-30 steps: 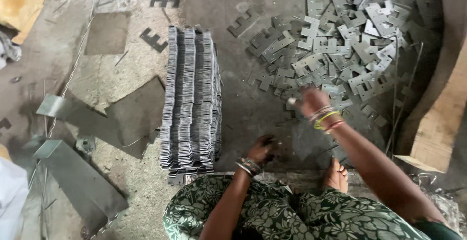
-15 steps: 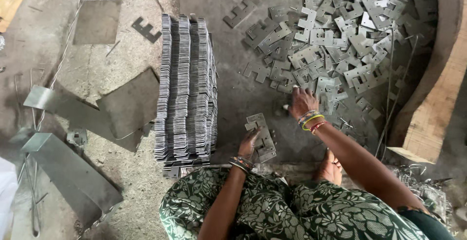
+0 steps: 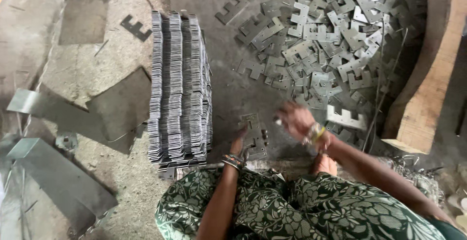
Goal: The person sits on the floor and sorts small metal brackets from a large pile into neat stacks. They pick up individual brackets, align them, and place them onto a growing stack to the left.
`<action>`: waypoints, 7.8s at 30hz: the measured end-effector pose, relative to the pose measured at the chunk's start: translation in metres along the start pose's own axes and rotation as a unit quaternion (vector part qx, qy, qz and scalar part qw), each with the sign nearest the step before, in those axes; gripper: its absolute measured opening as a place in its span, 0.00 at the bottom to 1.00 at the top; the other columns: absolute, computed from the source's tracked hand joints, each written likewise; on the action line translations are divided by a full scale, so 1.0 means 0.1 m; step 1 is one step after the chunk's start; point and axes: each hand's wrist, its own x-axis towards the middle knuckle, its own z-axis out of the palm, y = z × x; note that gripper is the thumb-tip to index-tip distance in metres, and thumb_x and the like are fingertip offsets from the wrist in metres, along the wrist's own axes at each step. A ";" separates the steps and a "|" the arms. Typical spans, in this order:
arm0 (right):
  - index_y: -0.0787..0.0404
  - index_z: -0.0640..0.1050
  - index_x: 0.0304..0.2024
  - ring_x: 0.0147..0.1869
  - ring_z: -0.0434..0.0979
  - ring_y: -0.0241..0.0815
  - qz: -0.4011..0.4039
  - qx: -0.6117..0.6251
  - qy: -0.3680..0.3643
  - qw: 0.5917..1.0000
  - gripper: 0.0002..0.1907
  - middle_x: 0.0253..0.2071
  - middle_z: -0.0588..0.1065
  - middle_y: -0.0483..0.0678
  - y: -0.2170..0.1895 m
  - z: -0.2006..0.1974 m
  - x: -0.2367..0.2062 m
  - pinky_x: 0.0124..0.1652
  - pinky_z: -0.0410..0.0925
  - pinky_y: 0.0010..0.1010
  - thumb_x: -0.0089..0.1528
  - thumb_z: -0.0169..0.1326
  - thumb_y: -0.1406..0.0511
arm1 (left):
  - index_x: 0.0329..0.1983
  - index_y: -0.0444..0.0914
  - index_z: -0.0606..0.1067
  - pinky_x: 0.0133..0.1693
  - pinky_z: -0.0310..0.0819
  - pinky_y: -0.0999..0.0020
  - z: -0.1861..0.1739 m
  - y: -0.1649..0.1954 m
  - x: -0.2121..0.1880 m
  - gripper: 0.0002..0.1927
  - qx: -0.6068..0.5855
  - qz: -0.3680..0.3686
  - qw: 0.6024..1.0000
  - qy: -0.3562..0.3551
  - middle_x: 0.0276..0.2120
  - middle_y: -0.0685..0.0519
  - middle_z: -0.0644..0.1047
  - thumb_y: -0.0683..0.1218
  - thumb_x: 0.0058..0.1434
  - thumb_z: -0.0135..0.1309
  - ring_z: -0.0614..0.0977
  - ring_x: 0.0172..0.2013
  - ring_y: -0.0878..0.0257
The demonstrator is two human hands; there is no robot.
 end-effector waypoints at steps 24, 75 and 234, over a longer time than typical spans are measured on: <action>0.63 0.74 0.48 0.38 0.81 0.62 0.242 -0.025 -0.048 0.969 0.17 0.40 0.77 0.60 0.45 0.06 -0.94 0.35 0.76 0.51 0.59 0.55 0.62 | 0.71 0.41 0.64 0.66 0.58 0.59 0.34 -0.27 0.19 0.43 0.171 0.065 0.982 0.048 0.68 0.48 0.69 0.63 0.56 0.62 0.69 0.67 0.57; 0.73 0.67 0.61 0.49 0.78 0.61 0.195 -0.069 0.067 0.976 0.30 0.48 0.76 0.63 0.18 -0.19 -0.41 0.38 0.76 0.50 0.57 0.52 0.67 | 0.65 0.37 0.71 0.54 0.76 0.57 0.41 0.04 -0.21 0.36 -0.080 -0.031 0.996 0.006 0.53 0.50 0.80 0.65 0.63 0.55 0.81 0.53 0.57; 0.70 0.76 0.50 0.61 0.76 0.55 -0.198 -0.144 0.251 0.937 0.18 0.55 0.74 0.57 0.23 -0.14 0.08 0.57 0.77 0.44 0.62 0.50 0.64 | 0.59 0.35 0.75 0.54 0.79 0.52 -0.03 -0.32 0.13 0.25 -0.244 -0.023 0.966 -0.081 0.55 0.45 0.78 0.56 0.67 0.48 0.82 0.52 0.51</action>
